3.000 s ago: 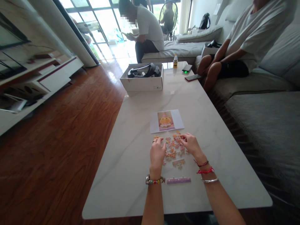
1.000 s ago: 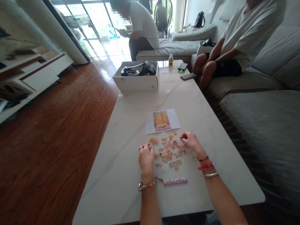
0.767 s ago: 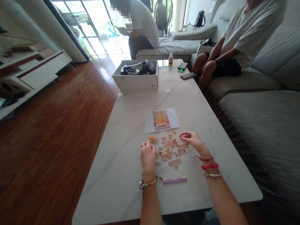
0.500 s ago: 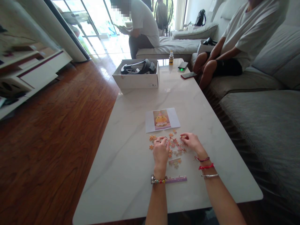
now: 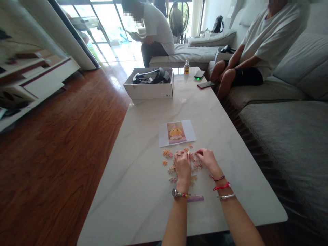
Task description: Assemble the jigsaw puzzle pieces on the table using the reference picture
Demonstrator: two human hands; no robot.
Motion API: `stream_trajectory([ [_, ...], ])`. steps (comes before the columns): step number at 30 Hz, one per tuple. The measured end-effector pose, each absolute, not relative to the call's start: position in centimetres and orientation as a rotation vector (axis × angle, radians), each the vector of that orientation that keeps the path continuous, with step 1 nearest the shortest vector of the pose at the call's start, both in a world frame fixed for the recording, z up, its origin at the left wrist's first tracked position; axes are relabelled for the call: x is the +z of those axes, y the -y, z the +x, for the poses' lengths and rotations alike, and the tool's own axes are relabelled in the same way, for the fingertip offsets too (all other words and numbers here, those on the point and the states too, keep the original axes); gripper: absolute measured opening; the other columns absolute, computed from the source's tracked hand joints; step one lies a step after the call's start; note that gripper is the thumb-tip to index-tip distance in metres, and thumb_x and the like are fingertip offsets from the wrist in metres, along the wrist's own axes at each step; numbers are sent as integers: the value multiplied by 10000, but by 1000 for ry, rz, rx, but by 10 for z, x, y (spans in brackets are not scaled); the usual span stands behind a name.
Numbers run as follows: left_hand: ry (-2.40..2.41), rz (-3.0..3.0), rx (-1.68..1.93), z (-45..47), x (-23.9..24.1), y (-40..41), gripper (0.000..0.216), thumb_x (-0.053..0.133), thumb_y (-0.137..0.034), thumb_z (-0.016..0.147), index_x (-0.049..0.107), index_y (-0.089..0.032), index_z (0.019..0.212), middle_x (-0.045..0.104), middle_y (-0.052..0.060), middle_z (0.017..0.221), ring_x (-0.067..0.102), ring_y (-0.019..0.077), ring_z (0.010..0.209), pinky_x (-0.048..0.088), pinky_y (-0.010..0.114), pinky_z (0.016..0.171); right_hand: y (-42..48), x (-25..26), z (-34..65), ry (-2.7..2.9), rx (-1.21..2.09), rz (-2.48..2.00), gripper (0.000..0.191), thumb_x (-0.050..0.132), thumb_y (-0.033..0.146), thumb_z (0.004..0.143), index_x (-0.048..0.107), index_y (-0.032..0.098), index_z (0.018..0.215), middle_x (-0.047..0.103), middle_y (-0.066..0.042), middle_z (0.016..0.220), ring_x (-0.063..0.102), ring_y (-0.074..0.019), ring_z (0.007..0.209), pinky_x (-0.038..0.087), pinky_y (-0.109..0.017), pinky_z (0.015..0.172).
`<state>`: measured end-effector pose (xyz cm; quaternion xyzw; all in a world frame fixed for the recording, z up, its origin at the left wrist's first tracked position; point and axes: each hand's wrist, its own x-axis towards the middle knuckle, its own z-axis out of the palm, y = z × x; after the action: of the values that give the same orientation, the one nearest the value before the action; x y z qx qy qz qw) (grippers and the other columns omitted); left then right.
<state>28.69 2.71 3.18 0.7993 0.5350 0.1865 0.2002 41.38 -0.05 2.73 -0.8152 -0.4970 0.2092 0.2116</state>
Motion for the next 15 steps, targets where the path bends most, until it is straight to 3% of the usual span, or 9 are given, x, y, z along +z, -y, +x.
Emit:
stream_trajectory([
  [4, -1494, 2065, 592, 280, 31, -36, 232, 383, -266, 818, 593, -172, 787, 561, 64, 899, 459, 180, 918, 320, 346, 871, 2, 29, 414, 1356, 544, -2215, 172, 546, 191, 684, 646, 151, 819, 638, -68, 822, 579, -132, 706, 428, -232, 684],
  [8, -1331, 1834, 538, 271, 33, -44, 224, 394, -274, 802, 582, -158, 761, 581, 46, 809, 507, 140, 800, 396, 265, 735, 4, 37, 405, 1355, 787, -1920, 270, 550, 211, 693, 607, 162, 952, 635, -45, 809, 580, -112, 657, 454, -218, 631],
  [11, -1299, 1820, 504, 266, 36, -46, 230, 393, -268, 795, 583, -151, 739, 583, 47, 777, 511, 132, 749, 397, 246, 685, 4, 45, 396, 1341, 936, -1769, 241, 530, 228, 717, 609, 172, 939, 650, -25, 742, 586, -116, 634, 463, -218, 595],
  [15, -1308, 1881, 448, 264, 40, -45, 226, 403, -240, 784, 588, -149, 692, 585, 49, 731, 513, 140, 742, 385, 255, 681, 4, 49, 390, 1380, 872, -1762, 200, 539, 232, 721, 617, 178, 898, 657, -22, 739, 587, -117, 639, 457, -224, 617],
])
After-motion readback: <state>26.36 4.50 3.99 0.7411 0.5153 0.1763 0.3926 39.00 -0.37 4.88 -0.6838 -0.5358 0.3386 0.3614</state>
